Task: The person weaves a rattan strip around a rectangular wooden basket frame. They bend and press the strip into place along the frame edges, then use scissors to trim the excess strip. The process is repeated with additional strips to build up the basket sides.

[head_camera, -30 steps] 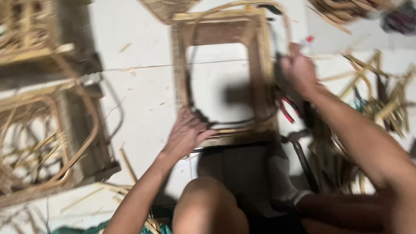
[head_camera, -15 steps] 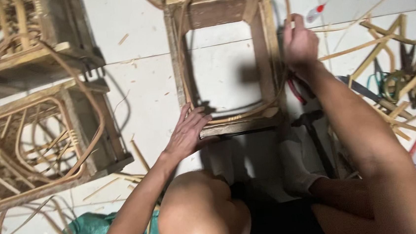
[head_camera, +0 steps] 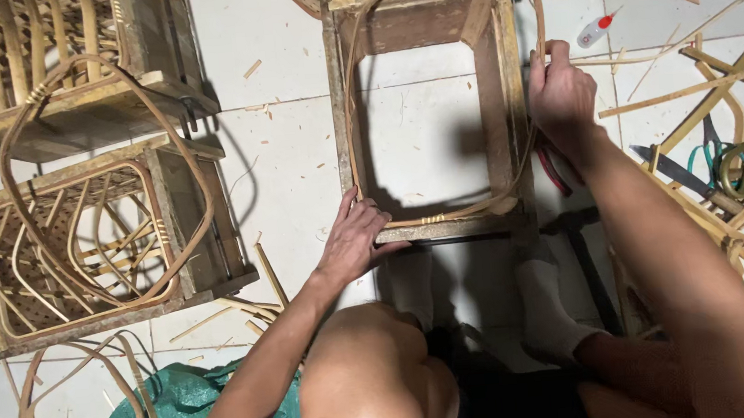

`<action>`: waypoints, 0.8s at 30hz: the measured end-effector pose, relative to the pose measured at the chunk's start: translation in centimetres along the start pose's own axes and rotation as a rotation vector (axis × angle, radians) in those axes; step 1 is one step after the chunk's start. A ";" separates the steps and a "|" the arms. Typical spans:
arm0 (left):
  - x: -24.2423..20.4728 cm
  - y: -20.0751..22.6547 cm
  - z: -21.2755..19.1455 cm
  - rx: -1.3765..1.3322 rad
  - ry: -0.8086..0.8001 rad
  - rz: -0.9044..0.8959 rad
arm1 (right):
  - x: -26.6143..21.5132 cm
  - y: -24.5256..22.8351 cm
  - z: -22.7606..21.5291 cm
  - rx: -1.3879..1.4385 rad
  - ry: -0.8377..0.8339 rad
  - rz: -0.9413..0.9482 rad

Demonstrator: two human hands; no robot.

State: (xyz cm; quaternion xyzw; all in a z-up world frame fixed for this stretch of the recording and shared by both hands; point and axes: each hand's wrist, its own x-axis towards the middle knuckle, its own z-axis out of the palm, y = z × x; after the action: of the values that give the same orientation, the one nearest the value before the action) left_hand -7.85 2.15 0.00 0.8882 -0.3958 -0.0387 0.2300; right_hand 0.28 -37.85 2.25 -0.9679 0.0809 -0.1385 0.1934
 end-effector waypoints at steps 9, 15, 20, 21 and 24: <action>-0.3 0.3 0.2 -0.049 0.102 0.049 | 7.5 -3.8 0.6 -0.017 -0.627 0.506; -0.1 0.0 1.0 -0.082 0.134 0.046 | 8.2 -1.9 5.2 -0.251 -0.440 0.255; -0.3 -0.7 1.9 -0.029 0.088 0.073 | 4.5 -1.3 7.0 -0.227 -0.279 0.132; -0.2 -0.7 1.9 0.021 0.090 0.064 | 4.2 -1.4 6.9 -0.225 -0.248 0.133; -0.2 -0.5 2.1 0.091 0.094 0.050 | 4.5 -1.6 6.5 -0.257 -0.239 0.108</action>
State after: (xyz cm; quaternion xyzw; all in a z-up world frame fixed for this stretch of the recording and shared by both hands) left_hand -8.17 1.75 -2.09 0.8884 -0.4079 0.0268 0.2089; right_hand 6.62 -35.05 -1.82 -0.9885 0.1263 -0.0005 0.0833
